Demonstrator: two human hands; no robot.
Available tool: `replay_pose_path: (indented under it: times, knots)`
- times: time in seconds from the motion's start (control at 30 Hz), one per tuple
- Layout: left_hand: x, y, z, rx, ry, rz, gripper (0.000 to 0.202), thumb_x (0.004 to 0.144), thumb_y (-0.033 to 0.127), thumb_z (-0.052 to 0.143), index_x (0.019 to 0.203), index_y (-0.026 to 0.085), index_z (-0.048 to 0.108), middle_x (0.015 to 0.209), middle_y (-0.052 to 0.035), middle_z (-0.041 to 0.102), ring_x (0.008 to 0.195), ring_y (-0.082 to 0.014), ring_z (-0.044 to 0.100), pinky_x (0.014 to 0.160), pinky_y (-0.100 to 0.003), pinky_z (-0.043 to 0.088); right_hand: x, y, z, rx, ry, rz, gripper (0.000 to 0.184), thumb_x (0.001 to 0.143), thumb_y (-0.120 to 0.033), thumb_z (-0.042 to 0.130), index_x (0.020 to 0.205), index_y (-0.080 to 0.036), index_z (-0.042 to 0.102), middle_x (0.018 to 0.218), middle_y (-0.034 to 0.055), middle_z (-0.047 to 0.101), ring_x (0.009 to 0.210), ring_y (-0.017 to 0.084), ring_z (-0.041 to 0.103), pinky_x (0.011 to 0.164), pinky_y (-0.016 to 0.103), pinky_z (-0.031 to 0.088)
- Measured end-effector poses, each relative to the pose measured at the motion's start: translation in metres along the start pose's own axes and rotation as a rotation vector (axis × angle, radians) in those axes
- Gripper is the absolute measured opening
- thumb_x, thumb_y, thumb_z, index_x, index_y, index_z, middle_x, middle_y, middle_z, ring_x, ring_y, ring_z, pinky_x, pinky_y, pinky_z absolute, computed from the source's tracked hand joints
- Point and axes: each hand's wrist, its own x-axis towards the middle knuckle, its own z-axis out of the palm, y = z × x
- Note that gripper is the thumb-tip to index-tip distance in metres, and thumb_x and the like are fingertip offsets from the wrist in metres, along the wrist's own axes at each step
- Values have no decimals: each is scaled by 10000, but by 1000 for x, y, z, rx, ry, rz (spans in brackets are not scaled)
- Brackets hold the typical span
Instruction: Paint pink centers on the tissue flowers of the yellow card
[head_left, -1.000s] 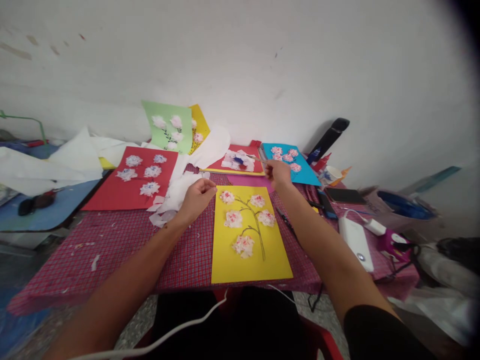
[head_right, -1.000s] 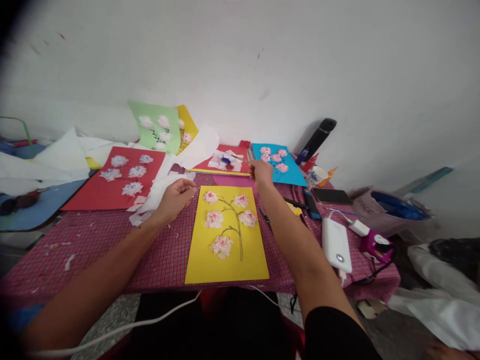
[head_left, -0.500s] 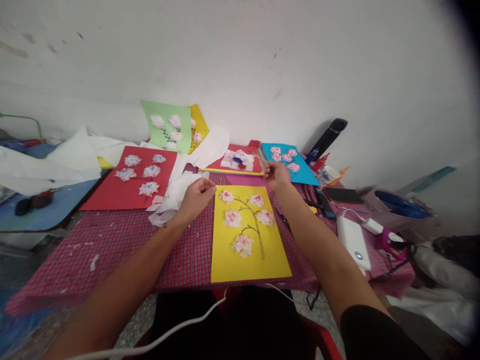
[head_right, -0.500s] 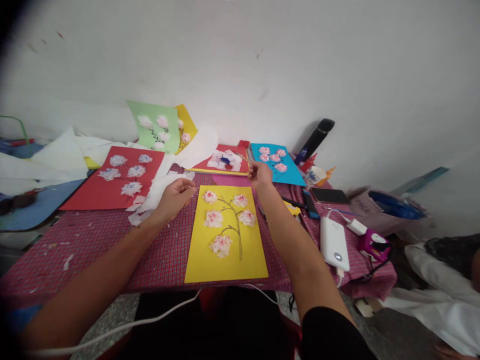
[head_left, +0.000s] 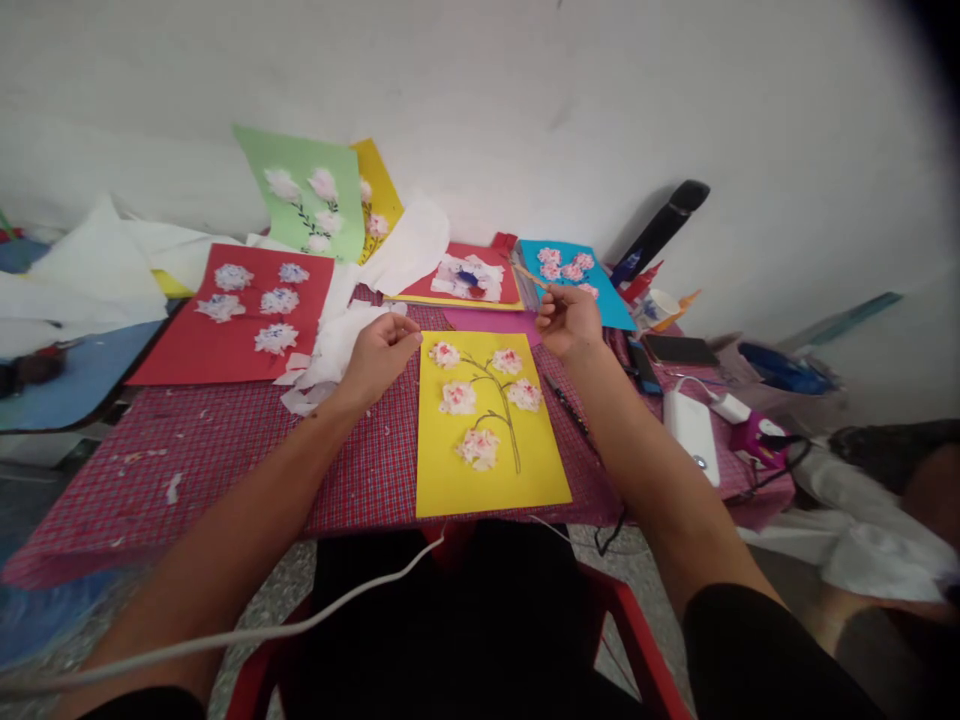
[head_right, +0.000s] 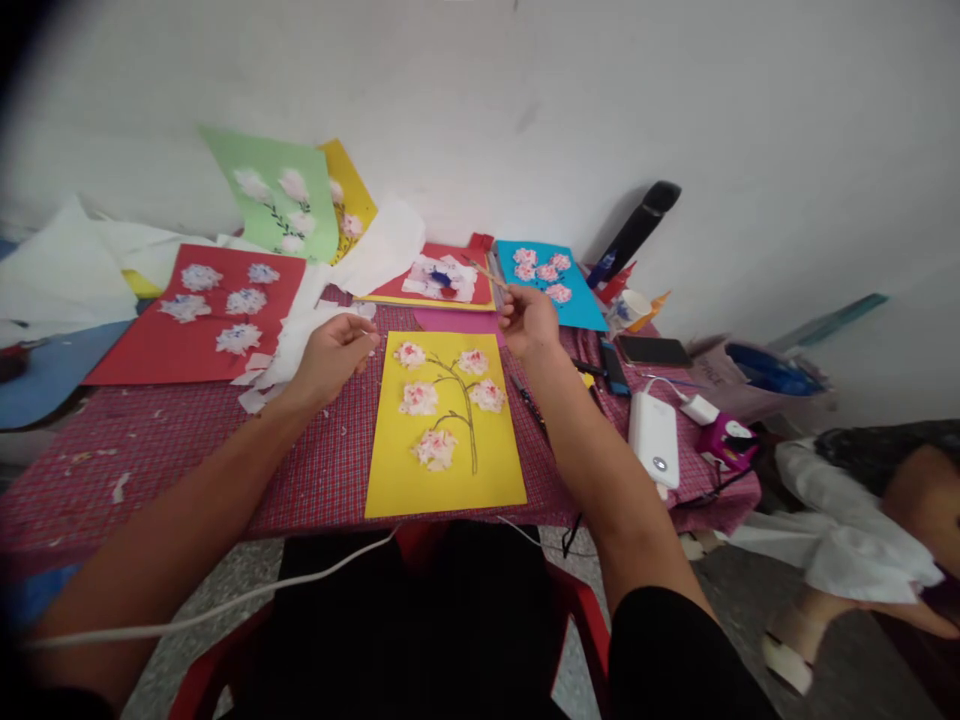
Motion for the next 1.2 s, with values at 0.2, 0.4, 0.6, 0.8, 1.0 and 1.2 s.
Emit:
replay_pose_path:
  times: [0.2, 0.4, 0.6, 0.8, 1.0, 1.2]
  knots:
    - [1, -2, 0, -2, 7, 15, 96, 826, 203, 716, 891, 222, 648, 624, 48, 531, 456, -83, 417, 423, -244, 273, -83, -5, -29, -26, -127, -7, 173, 769, -196, 769, 811, -212, 601, 618, -71, 543, 462, 57, 438, 402, 162, 361]
    - [4, -5, 0, 8, 35, 29, 99, 823, 176, 708, 878, 223, 640, 608, 47, 519, 460, -89, 414, 430, -247, 265, -165, 13, -76, -364, -129, -120, 113, 751, -246, 806, 829, -209, 733, 637, -23, 628, 492, 91, 508, 439, 210, 386]
    - [3, -4, 3, 6, 20, 18, 109, 808, 179, 709, 868, 225, 630, 614, 46, 531, 466, -93, 415, 433, -251, 273, -214, 29, -103, -833, -162, -262, 90, 858, -286, 752, 891, -208, 781, 645, -4, 682, 523, 127, 582, 471, 237, 433]
    - [0, -2, 3, 7, 20, 0, 104, 813, 203, 716, 868, 223, 631, 619, 37, 527, 474, -92, 406, 438, -255, 268, -228, 34, -95, -1102, -286, -586, 92, 929, -236, 675, 929, -234, 767, 783, 8, 763, 659, 167, 703, 607, 277, 542]
    - [1, -3, 3, 1, 25, 1, 112, 806, 195, 722, 865, 221, 630, 639, 30, 539, 481, -91, 400, 437, -259, 261, -231, 33, -80, -1150, -330, -764, 107, 934, -173, 657, 940, -239, 740, 797, 1, 769, 665, 159, 721, 625, 271, 548]
    - [1, -4, 2, 11, 23, 6, 102, 816, 200, 721, 868, 223, 637, 663, 19, 545, 505, -97, 410, 451, -263, 276, -228, 41, -76, -1183, -376, -831, 122, 945, -145, 634, 964, -233, 717, 802, 16, 766, 659, 157, 722, 609, 268, 546]
